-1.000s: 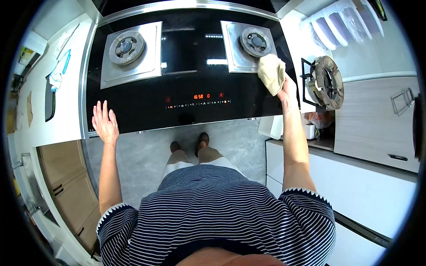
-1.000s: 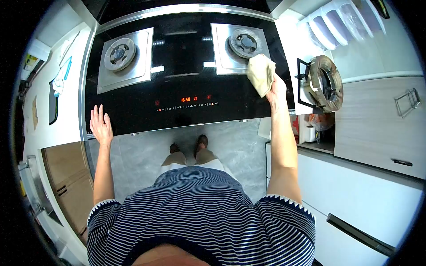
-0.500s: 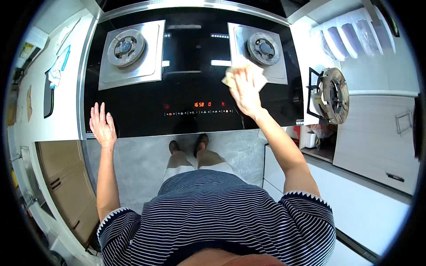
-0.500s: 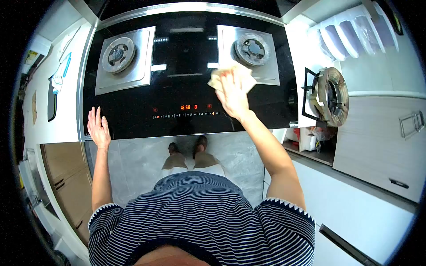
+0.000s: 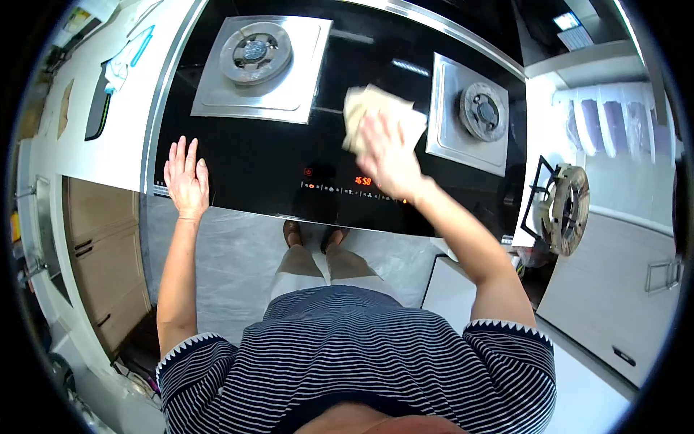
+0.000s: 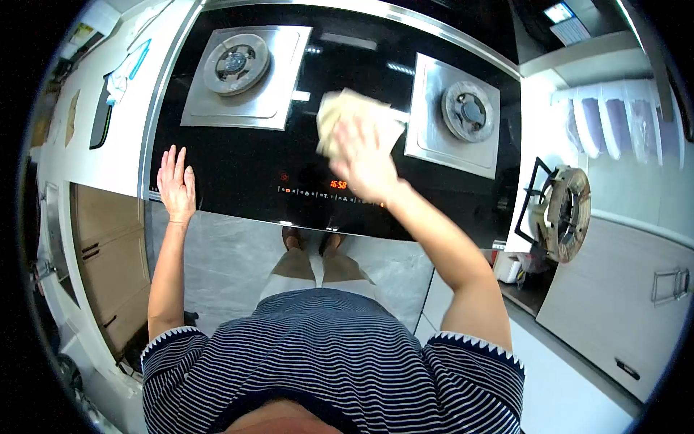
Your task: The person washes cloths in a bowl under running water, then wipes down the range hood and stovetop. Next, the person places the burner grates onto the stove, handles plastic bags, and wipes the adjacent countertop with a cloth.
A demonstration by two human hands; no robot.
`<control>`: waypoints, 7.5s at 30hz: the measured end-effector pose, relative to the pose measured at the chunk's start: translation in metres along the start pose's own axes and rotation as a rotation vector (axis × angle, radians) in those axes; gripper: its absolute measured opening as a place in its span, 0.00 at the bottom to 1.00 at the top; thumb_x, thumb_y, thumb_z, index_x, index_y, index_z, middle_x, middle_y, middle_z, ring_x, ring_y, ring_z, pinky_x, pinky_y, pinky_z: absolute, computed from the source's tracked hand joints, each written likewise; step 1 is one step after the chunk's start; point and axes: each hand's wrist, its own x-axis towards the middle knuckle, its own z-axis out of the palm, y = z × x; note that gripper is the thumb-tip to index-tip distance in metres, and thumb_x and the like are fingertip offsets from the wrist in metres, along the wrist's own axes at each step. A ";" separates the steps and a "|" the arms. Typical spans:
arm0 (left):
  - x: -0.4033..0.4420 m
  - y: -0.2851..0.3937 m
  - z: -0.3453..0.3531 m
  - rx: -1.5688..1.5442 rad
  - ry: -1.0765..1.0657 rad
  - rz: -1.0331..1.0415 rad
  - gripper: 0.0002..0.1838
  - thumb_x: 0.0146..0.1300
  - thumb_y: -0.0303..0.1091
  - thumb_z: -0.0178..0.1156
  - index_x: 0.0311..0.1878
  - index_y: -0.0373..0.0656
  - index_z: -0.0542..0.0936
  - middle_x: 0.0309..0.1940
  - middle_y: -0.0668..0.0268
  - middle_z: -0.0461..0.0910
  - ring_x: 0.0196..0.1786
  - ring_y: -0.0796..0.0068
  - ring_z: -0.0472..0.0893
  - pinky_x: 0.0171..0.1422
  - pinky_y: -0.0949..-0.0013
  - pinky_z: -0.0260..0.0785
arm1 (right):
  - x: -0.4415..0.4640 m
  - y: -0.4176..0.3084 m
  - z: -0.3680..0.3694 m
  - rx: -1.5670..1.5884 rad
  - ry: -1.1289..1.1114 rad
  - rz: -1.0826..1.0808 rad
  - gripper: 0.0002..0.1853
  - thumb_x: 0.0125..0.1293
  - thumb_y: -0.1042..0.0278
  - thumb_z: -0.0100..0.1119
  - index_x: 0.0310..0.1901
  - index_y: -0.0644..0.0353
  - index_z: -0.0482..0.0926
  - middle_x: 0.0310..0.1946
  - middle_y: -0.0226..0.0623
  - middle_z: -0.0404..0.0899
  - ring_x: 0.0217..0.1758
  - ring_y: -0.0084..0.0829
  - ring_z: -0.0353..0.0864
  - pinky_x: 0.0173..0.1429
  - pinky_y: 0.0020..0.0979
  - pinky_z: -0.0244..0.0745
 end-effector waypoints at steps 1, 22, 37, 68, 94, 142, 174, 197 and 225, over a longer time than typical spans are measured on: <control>0.000 0.002 -0.001 0.004 -0.001 -0.013 0.21 0.64 0.39 0.46 0.61 0.53 0.68 0.66 0.67 0.60 0.69 0.65 0.56 0.69 0.55 0.46 | -0.001 -0.003 -0.001 0.015 -0.013 -0.041 0.37 0.60 0.48 0.50 0.66 0.58 0.54 0.67 0.48 0.50 0.71 0.50 0.43 0.71 0.53 0.32; -0.001 -0.002 -0.002 -0.075 0.023 -0.025 0.22 0.62 0.39 0.48 0.60 0.50 0.69 0.65 0.63 0.60 0.69 0.59 0.56 0.68 0.51 0.45 | 0.039 -0.096 0.007 0.185 -0.062 0.051 0.38 0.61 0.48 0.50 0.66 0.63 0.53 0.69 0.47 0.46 0.73 0.45 0.37 0.71 0.50 0.34; -0.008 -0.009 0.011 -0.129 0.125 0.002 0.19 0.66 0.37 0.43 0.59 0.47 0.69 0.64 0.66 0.63 0.68 0.65 0.58 0.68 0.56 0.47 | -0.080 -0.058 -0.003 0.047 0.009 0.477 0.37 0.59 0.53 0.54 0.64 0.65 0.55 0.63 0.53 0.55 0.68 0.49 0.51 0.70 0.48 0.43; 0.039 0.461 -0.050 -0.893 -0.537 0.327 0.15 0.60 0.38 0.54 0.46 0.40 0.79 0.31 0.65 0.80 0.32 0.77 0.77 0.39 0.73 0.68 | -0.524 0.256 -0.132 1.098 1.098 1.418 0.31 0.56 0.39 0.57 0.47 0.62 0.73 0.34 0.34 0.77 0.30 0.20 0.77 0.17 0.18 0.64; 0.030 0.666 -0.053 -1.360 -1.132 0.058 0.29 0.42 0.58 0.66 0.25 0.34 0.78 0.19 0.63 0.76 0.20 0.76 0.75 0.25 0.73 0.67 | -0.494 0.300 -0.155 1.626 0.967 1.187 0.17 0.57 0.59 0.63 0.45 0.57 0.74 0.33 0.33 0.80 0.27 0.28 0.78 0.28 0.27 0.74; 0.127 -0.009 -0.032 -1.294 -0.520 -0.570 0.25 0.56 0.53 0.57 0.51 0.45 0.76 0.31 0.69 0.74 0.30 0.80 0.77 0.30 0.80 0.65 | 0.120 -0.029 -0.030 1.530 0.020 0.672 0.23 0.60 0.53 0.57 0.47 0.65 0.75 0.39 0.38 0.78 0.37 0.25 0.78 0.34 0.26 0.74; -0.052 0.533 -0.002 -0.691 -0.373 0.944 0.15 0.50 0.28 0.56 0.44 0.41 0.76 0.45 0.62 0.73 0.49 0.60 0.72 0.54 0.63 0.66 | -0.484 0.328 -0.057 1.737 0.986 1.277 0.09 0.60 0.69 0.58 0.40 0.62 0.73 0.27 0.33 0.78 0.21 0.24 0.76 0.19 0.24 0.70; -0.017 0.329 -0.061 -1.138 -0.534 -0.092 0.10 0.54 0.24 0.59 0.41 0.38 0.81 0.34 0.66 0.79 0.32 0.79 0.77 0.37 0.76 0.69 | -0.186 0.207 -0.093 1.967 0.817 0.879 0.08 0.61 0.74 0.54 0.38 0.70 0.76 0.33 0.41 0.80 0.32 0.29 0.80 0.37 0.27 0.78; 0.017 0.342 -0.050 -1.269 -0.772 0.055 0.10 0.53 0.25 0.58 0.40 0.36 0.80 0.36 0.64 0.78 0.39 0.75 0.77 0.45 0.74 0.69 | -0.168 0.174 -0.069 1.803 0.397 1.071 0.23 0.62 0.48 0.54 0.39 0.66 0.72 0.30 0.43 0.79 0.24 0.31 0.81 0.20 0.25 0.76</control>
